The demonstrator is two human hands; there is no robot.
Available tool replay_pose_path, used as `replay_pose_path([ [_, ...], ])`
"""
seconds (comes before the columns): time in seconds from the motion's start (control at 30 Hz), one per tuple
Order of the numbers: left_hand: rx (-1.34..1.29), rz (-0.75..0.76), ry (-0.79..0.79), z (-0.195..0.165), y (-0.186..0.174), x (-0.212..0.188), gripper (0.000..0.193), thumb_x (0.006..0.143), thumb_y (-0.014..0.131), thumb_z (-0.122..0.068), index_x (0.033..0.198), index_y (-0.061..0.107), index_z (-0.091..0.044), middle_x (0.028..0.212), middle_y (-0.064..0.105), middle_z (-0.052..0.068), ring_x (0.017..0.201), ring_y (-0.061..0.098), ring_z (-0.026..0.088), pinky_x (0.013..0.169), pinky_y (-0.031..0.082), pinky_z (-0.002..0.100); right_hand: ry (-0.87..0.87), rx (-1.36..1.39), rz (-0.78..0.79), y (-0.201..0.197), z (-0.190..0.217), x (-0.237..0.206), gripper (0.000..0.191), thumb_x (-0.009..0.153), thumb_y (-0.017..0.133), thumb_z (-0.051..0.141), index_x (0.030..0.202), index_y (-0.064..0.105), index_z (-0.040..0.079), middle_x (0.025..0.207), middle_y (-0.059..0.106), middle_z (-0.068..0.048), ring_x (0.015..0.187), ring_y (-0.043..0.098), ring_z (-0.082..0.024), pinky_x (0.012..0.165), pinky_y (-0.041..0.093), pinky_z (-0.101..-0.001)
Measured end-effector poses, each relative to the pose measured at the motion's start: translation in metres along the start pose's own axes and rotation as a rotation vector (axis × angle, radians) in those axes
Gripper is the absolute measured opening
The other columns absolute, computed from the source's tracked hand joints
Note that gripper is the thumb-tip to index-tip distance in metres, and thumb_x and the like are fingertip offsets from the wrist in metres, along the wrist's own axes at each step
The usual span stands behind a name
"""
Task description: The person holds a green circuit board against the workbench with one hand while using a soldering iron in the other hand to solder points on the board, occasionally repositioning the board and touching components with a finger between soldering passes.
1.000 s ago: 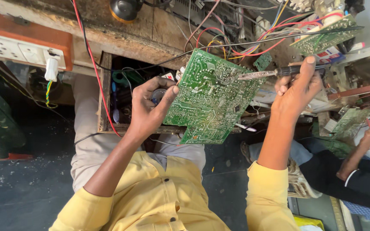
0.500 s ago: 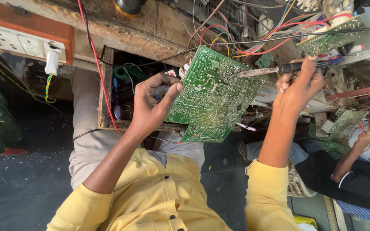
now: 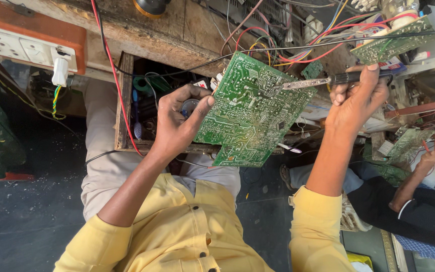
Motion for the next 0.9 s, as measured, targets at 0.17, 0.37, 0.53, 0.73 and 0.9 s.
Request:
replay_pose_path([
  [0.17, -0.009, 0.004, 0.015, -0.002, 0.0012, 0.0005, 0.016, 0.101, 0.071, -0.012, 0.098, 0.069, 0.003, 0.076, 0.057, -0.007, 0.068, 0.045, -0.001, 0.057, 0.036, 0.019, 0.0, -0.007, 0.015, 0.0042, 0.0011, -0.0002, 0.038, 0.112, 0.065, 0.032, 0.095, 0.058, -0.001, 0.067, 0.053, -0.009, 0.051, 0.043, -0.013, 0.043, 0.031, -0.0257],
  [0.37, 0.004, 0.006, 0.028, -0.004, 0.0016, 0.0008, 0.016, 0.101, 0.071, -0.012, 0.097, 0.069, 0.003, 0.077, 0.058, -0.007, 0.07, 0.046, -0.001, 0.059, 0.038, 0.019, -0.001, -0.019, 0.008, 0.0042, 0.0013, -0.0006, 0.039, 0.112, 0.065, 0.034, 0.094, 0.058, 0.0, 0.065, 0.053, -0.009, 0.049, 0.042, -0.013, 0.046, 0.03, -0.0276],
  [0.53, 0.009, -0.001, 0.008, -0.002, -0.0001, -0.0002, 0.016, 0.101, 0.071, -0.012, 0.097, 0.069, 0.003, 0.076, 0.058, -0.006, 0.069, 0.047, -0.001, 0.058, 0.038, 0.019, -0.01, -0.028, 0.017, 0.0024, 0.0014, 0.0017, 0.038, 0.114, 0.065, 0.032, 0.097, 0.057, -0.001, 0.071, 0.054, -0.008, 0.05, 0.045, -0.012, 0.043, 0.03, -0.0257],
  [0.73, 0.012, 0.0, 0.023, -0.002, -0.0011, -0.0004, 0.016, 0.101, 0.071, -0.012, 0.098, 0.069, 0.003, 0.077, 0.059, -0.006, 0.071, 0.048, -0.001, 0.06, 0.039, 0.019, -0.008, -0.038, 0.061, 0.0039, 0.0011, 0.0029, 0.038, 0.113, 0.064, 0.033, 0.096, 0.057, 0.0, 0.069, 0.052, -0.007, 0.05, 0.045, -0.011, 0.044, 0.031, -0.0244],
  [0.9, 0.0, 0.003, 0.025, -0.0002, 0.0002, -0.001, 0.016, 0.101, 0.071, -0.012, 0.099, 0.069, 0.004, 0.078, 0.06, -0.006, 0.071, 0.049, -0.001, 0.06, 0.04, 0.019, -0.008, -0.002, 0.055, -0.0009, 0.0015, 0.0058, 0.03, 0.115, 0.064, 0.028, 0.106, 0.057, 0.001, 0.086, 0.059, -0.007, 0.059, 0.05, -0.011, 0.047, 0.032, -0.0242],
])
Point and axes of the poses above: each hand's wrist, its own x-axis towards the middle knuckle, its own y-axis out of the palm, z = x × y, the point moved 10 cm from there along x, towards the middle knuckle
